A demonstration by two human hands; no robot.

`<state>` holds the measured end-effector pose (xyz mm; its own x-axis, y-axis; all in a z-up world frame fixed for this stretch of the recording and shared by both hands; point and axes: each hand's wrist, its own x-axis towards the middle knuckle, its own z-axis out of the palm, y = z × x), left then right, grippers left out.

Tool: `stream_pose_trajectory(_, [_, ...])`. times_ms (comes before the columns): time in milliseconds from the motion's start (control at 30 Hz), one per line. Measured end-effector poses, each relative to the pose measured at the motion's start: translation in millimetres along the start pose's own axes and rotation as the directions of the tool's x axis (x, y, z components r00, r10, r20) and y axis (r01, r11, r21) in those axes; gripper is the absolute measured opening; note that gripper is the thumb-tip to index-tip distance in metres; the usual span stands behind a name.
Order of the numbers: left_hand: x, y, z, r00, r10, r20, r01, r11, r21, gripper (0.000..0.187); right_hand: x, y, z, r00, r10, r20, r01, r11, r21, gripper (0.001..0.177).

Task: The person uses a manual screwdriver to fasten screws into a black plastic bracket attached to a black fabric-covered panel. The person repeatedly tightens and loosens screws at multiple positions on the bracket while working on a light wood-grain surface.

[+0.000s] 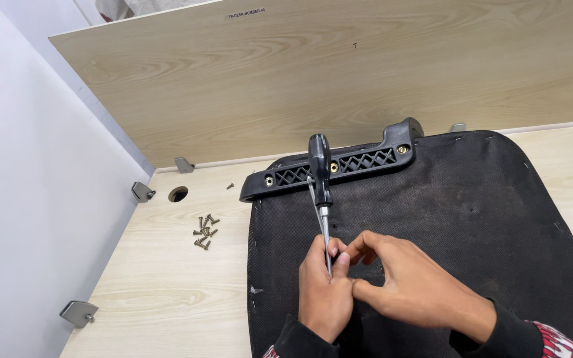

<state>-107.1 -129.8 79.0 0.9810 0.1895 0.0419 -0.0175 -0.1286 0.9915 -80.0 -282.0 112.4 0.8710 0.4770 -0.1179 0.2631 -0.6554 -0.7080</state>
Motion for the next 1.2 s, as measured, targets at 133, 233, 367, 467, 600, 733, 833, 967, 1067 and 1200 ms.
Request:
stream_pose_trajectory(133, [-2.2, 10.9, -2.1, 0.997, 0.075, 0.032, -0.080, 0.977, 0.199, 0.018, 7.1, 3.8, -15.9, 0.984, 0.051, -0.173, 0.005, 0.952, 0.307, 0.072])
stream_pose_trajectory(233, [-11.8, 16.3, -11.8, 0.943, 0.275, 0.189, -0.324, 0.889, 0.323, 0.020, 20.8, 3.4, -46.8, 0.942, 0.235, -0.238, -0.031, 0.770, 0.637, 0.073])
stream_pose_trajectory(367, [-19.0, 22.3, -14.3, 0.932, 0.117, 0.343, -0.263, 0.869, 0.420, 0.019, 17.4, 1.9, -59.0, 0.942, 0.173, -0.286, 0.092, 0.688, 0.719, 0.071])
stream_pose_trajectory(467, [-16.6, 22.2, -19.8, 0.893, 0.217, 0.395, -0.374, 0.845, 0.381, 0.014, 5.1, 5.0, -57.8, 0.918, -0.003, -0.397, 0.291, 0.685, 0.668, 0.074])
stream_pose_trajectory(600, [-0.8, -2.1, -59.7, 0.924, 0.247, 0.292, -0.347, 0.863, 0.368, 0.052, -13.8, 11.8, -78.8, 0.757, 0.065, -0.650, 0.380, 0.766, 0.519, 0.068])
stream_pose_trajectory(733, [43.8, -63.5, -125.8, 0.991, 0.047, -0.125, -0.007, 0.953, 0.303, 0.046, -29.3, 30.0, -100.2, 0.449, -0.173, -0.876, 0.426, 0.904, 0.040, 0.054])
stream_pose_trajectory(833, [74.4, -127.9, -173.9, 0.933, 0.154, -0.326, 0.083, 0.789, 0.609, 0.070, -19.2, 40.2, -105.1, 0.294, -0.434, -0.852, 0.411, 0.862, -0.297, 0.054])
stream_pose_trajectory(967, [88.8, -200.9, -206.8, 0.890, -0.149, -0.431, 0.435, 0.561, 0.705, 0.068, -6.4, 51.7, -99.0, 0.241, -0.573, -0.783, 0.500, 0.765, -0.406, 0.055])
stream_pose_trajectory(1067, [91.4, -220.8, -210.6, 0.868, -0.229, -0.441, 0.496, 0.462, 0.735, 0.076, -0.3, 53.4, -96.3, 0.249, -0.594, -0.765, 0.571, 0.728, -0.379, 0.052])
stream_pose_trajectory(1200, [94.9, -211.3, -202.3, 0.887, -0.255, -0.386, 0.463, 0.485, 0.742, 0.083, 1.3, 51.2, -96.6, 0.221, -0.609, -0.762, 0.571, 0.714, -0.405, 0.052])
